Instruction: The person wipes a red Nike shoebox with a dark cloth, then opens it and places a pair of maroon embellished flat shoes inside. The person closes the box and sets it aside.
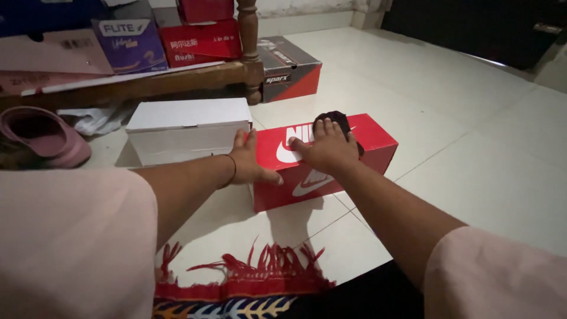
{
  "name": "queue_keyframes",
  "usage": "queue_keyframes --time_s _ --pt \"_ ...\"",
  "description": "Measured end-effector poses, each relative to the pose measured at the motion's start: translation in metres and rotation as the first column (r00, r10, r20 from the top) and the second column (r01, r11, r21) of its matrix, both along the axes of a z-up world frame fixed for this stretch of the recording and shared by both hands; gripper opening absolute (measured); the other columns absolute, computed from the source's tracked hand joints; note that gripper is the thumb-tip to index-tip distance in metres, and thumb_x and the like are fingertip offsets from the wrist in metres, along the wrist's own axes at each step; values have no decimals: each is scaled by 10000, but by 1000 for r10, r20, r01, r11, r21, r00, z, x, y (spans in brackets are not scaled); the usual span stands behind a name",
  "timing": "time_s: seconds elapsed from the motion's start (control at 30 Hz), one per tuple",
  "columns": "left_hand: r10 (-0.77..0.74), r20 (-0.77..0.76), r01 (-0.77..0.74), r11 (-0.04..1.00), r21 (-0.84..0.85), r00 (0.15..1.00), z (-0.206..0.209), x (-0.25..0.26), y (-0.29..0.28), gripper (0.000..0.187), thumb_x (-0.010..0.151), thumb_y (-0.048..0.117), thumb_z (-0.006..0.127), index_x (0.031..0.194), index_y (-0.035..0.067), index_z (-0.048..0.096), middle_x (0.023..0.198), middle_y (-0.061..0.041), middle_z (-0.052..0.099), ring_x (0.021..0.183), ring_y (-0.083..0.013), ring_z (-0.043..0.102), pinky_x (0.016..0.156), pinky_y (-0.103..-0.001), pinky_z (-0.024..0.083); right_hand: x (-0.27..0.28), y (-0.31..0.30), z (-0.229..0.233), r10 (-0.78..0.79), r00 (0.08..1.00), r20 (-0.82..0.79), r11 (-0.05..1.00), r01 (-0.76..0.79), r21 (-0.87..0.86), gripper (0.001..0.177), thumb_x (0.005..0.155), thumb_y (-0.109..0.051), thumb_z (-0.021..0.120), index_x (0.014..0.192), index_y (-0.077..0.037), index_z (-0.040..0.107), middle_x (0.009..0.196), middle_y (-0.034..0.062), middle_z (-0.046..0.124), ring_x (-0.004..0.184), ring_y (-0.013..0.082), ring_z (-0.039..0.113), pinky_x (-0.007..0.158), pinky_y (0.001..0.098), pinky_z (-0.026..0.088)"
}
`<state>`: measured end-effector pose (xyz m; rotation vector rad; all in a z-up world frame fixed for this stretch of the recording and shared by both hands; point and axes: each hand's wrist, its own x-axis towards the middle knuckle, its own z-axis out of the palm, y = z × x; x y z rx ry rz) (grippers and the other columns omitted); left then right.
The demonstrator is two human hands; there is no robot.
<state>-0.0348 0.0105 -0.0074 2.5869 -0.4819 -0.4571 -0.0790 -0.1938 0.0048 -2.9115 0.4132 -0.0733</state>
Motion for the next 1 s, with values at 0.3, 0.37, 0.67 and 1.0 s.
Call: queue_keyframes --time_s 0.3,0.37,0.67,1.0 --pt "22 -45 -20 998 58 999 16 -10 -4 1595 553 583 921 1623 117 -165 1699 -182 -219 1597 -362 50 1252 -418 273 5 -6 0 -114 993 -5 993 114 -41 1034 888 -821 336 1638 -134 152 1721 74 104 1586 236 81 1250 533 107" --pt "25 -48 -22 998 56 999 17 -12 -3 1589 570 584 921 1624 112 -172 1695 -190 -230 1593 -373 40 1255 -419 259 8 -11 -4 -109 994 20 993 110 -50 1014 893 -807 348 1627 -129 173 1710 76 123 1576 239 98 1240 538 114" --pt "17 -28 -16 1000 17 999 11 -8 2 1567 566 549 918 1622 92 -146 1699 -181 -207 1594 -350 56 1249 -395 273 1 -35 -17 68 948 311 993 -95 74 547 984 -424 570 1363 -34 626 1457 152 592 1338 353 552 1150 455 404" --pt "-46 69 53 994 -98 997 -1 14 10 1534 521 518 927 1627 91 -47 1702 -171 -105 1593 -337 57 1253 -405 249 4 -80 -28 133 891 435 924 -270 270 471 861 -138 514 1284 -124 719 1462 79 618 1328 320 578 1104 395 459"
